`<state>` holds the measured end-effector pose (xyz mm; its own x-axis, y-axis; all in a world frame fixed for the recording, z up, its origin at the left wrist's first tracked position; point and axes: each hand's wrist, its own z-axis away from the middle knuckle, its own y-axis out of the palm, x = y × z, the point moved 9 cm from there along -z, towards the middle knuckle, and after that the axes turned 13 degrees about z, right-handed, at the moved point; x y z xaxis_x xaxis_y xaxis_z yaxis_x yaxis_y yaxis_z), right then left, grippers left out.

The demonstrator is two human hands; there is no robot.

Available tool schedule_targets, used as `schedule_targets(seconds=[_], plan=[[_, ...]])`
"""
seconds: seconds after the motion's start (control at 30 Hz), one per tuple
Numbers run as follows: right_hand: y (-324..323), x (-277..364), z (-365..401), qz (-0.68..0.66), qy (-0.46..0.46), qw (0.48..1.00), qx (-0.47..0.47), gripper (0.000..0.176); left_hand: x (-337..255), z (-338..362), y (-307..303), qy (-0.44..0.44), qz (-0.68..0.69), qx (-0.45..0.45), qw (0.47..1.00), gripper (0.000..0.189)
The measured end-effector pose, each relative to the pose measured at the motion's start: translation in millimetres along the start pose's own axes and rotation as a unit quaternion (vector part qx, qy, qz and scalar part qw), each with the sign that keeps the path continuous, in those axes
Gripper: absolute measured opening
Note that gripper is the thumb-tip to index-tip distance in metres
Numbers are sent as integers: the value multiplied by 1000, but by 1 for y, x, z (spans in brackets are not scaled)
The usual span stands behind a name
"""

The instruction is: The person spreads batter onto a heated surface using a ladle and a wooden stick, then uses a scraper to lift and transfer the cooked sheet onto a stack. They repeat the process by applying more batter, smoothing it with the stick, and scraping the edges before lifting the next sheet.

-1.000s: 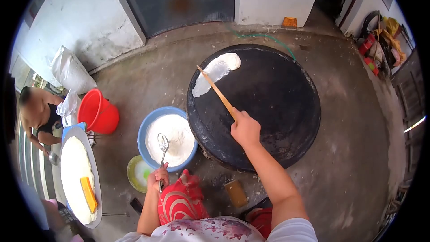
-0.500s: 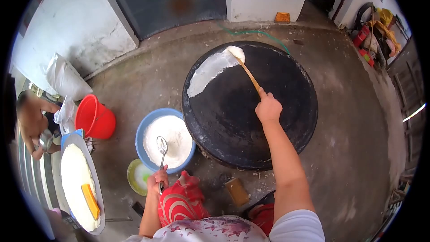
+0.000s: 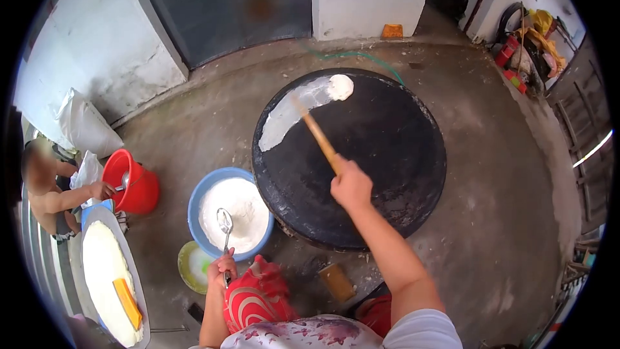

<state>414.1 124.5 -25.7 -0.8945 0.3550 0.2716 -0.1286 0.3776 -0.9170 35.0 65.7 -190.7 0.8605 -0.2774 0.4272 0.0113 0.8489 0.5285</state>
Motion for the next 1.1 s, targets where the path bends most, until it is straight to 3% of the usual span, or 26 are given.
schedule_targets(seconds=[0.07, 0.13, 0.2, 0.27, 0.3, 0.33, 0.43, 0.53, 0.6, 0.63, 0.67, 0.73, 0.83, 0.93, 1.0, 1.1], plan=[[7, -14, -9, 105, -21, 994, -1, 45, -1, 3, -1, 7, 3, -11, 1000, 26], [3, -64, -35, 208, 63, 976, -17, 43, 1, 9, -4, 19, -3, -26, 999, 26], [0, -83, -40, 176, 120, 976, 36, 44, 0, 7, 1, 24, -11, -28, 999, 26], [2, -71, -28, 38, 181, 982, 34, 44, -3, 4, -3, 3, -11, -26, 1000, 26], [7, -55, -24, 10, 175, 983, 60, 47, -5, 2, -3, 0, -10, -25, 1000, 26], [1, -26, -25, 50, 88, 995, 26, 48, -1, 0, -1, -3, -11, -23, 1000, 26], [10, -46, -61, 250, 72, 965, 29, 47, -1, 4, -4, 28, -23, -33, 999, 26], [-2, -84, -62, 215, 135, 965, 65, 48, 2, 7, 3, 2, -15, -18, 1000, 26], [-2, -79, -35, 103, 175, 979, 25, 50, -2, 5, -1, 0, -13, -23, 1000, 26], [0, -63, -20, 69, 159, 985, 21, 49, -5, 2, -2, 11, -16, -23, 1000, 26], [-4, -31, -8, 70, 70, 995, 7, 49, -1, 0, 0, 7, -16, -21, 1000, 26], [8, -29, -11, 140, 35, 989, 39, 50, -3, 3, 0, 24, -26, -32, 999, 26], [-6, -100, -34, 217, 144, 964, 53, 51, -1, 4, -2, -8, -23, -24, 999, 25], [-13, -101, -17, 170, 204, 962, 65, 55, -5, 4, -1, -5, -15, -25, 1000, 25], [-11, -63, -12, 124, 174, 977, 29, 55, -5, -1, -1, -5, -14, -19, 1000, 25], [17, -48, -49, 217, 83, 970, 64, 53, -3, 4, -1, 28, -17, -35, 999, 25]])
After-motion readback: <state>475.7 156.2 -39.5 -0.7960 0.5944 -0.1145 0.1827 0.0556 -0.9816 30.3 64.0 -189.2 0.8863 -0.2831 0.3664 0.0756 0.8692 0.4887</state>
